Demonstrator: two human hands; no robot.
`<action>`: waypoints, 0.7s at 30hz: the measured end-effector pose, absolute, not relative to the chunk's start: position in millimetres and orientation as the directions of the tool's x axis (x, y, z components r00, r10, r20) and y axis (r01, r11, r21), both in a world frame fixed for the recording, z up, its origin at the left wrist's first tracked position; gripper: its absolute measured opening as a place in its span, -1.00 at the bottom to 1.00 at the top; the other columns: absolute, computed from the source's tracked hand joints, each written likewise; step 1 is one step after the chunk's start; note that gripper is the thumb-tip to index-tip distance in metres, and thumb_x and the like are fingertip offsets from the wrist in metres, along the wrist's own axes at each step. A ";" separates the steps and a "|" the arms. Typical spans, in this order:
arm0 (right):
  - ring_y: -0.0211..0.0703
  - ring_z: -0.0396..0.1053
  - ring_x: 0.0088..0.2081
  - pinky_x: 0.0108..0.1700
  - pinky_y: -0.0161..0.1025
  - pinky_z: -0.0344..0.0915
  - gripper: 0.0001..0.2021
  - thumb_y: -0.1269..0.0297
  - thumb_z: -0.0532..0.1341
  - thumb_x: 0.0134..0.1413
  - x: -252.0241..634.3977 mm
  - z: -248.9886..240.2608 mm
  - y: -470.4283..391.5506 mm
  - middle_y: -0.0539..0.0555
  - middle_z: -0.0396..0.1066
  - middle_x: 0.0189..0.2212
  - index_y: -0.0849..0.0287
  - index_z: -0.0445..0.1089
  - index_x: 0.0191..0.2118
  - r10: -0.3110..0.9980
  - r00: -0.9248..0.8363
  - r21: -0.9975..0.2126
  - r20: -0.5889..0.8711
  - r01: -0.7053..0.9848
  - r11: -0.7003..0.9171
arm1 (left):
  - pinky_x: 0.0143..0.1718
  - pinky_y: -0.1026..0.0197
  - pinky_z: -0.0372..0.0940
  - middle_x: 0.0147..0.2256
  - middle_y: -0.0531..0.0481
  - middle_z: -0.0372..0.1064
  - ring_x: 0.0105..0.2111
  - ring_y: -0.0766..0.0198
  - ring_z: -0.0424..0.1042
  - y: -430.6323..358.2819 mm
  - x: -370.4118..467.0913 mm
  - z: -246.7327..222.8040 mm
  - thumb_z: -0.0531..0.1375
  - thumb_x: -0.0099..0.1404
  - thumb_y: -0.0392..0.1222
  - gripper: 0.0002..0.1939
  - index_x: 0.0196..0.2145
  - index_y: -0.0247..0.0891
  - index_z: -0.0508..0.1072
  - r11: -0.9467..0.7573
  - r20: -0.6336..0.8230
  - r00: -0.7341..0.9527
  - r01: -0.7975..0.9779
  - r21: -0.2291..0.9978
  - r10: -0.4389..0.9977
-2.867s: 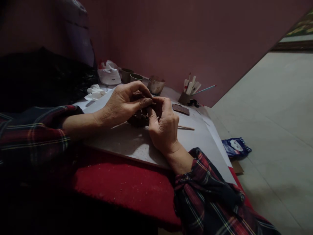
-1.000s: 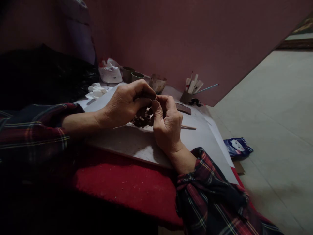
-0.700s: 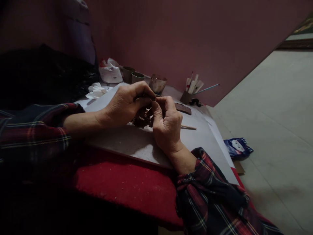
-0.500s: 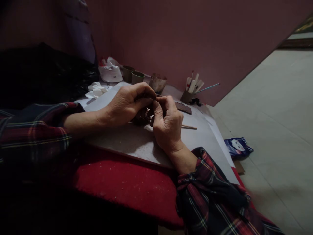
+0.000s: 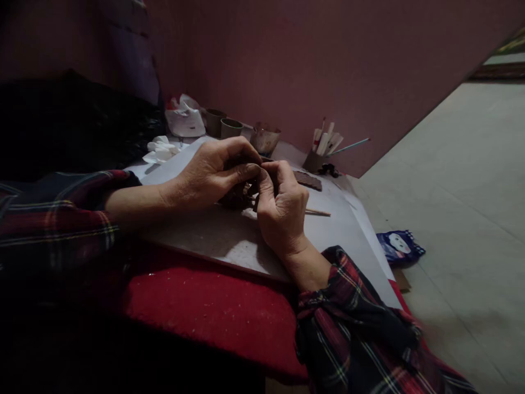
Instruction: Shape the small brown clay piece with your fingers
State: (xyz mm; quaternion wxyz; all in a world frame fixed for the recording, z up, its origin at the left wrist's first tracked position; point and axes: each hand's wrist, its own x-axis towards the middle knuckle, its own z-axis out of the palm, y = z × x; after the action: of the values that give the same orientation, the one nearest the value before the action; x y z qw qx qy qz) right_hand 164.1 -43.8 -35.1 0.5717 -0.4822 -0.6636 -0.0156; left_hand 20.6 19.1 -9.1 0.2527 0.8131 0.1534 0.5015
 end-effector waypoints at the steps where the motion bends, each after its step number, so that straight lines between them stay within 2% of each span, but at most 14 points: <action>1: -0.23 0.40 -0.38 -0.38 -0.26 0.30 -0.82 0.10 0.16 0.29 164.2 -35.3 -43.7 -0.01 0.46 -0.39 0.10 0.35 -0.23 0.623 0.119 -0.531 0.773 0.658 0.533 | -0.39 0.25 0.35 -0.47 0.03 0.42 -0.42 0.29 0.43 18.8 20.5 -9.0 0.23 0.27 -0.26 -0.94 -0.35 -0.29 0.48 -0.825 0.738 0.443 0.007 0.566 0.510; 12: -0.24 0.39 -0.39 -0.37 -0.25 0.34 -0.83 0.10 0.16 0.28 165.2 -37.1 -41.0 -0.02 0.44 -0.38 0.08 0.35 -0.19 0.627 0.108 -0.548 0.772 0.613 0.569 | -0.34 0.24 0.40 -0.44 0.02 0.46 -0.37 0.27 0.48 16.4 22.2 -7.8 0.24 0.22 -0.34 -0.95 -0.32 -0.29 0.50 -0.813 0.749 0.401 -0.017 0.582 0.528; 21: -0.25 0.38 -0.38 -0.32 -0.23 0.36 -0.84 0.12 0.16 0.29 164.0 -36.1 -42.3 -0.02 0.44 -0.38 0.08 0.34 -0.19 0.637 0.108 -0.557 0.763 0.611 0.563 | -0.36 0.27 0.36 -0.44 0.03 0.47 -0.39 0.31 0.45 15.9 20.5 -6.6 0.22 0.20 -0.37 -0.93 -0.34 -0.30 0.51 -0.832 0.758 0.405 0.012 0.554 0.511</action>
State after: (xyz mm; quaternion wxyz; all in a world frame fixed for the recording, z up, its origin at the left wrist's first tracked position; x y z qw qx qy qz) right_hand 164.0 -42.3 -36.1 0.5793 -0.4676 -0.6676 0.0111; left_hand 20.5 15.9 -6.6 0.2395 0.8033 0.1627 0.5204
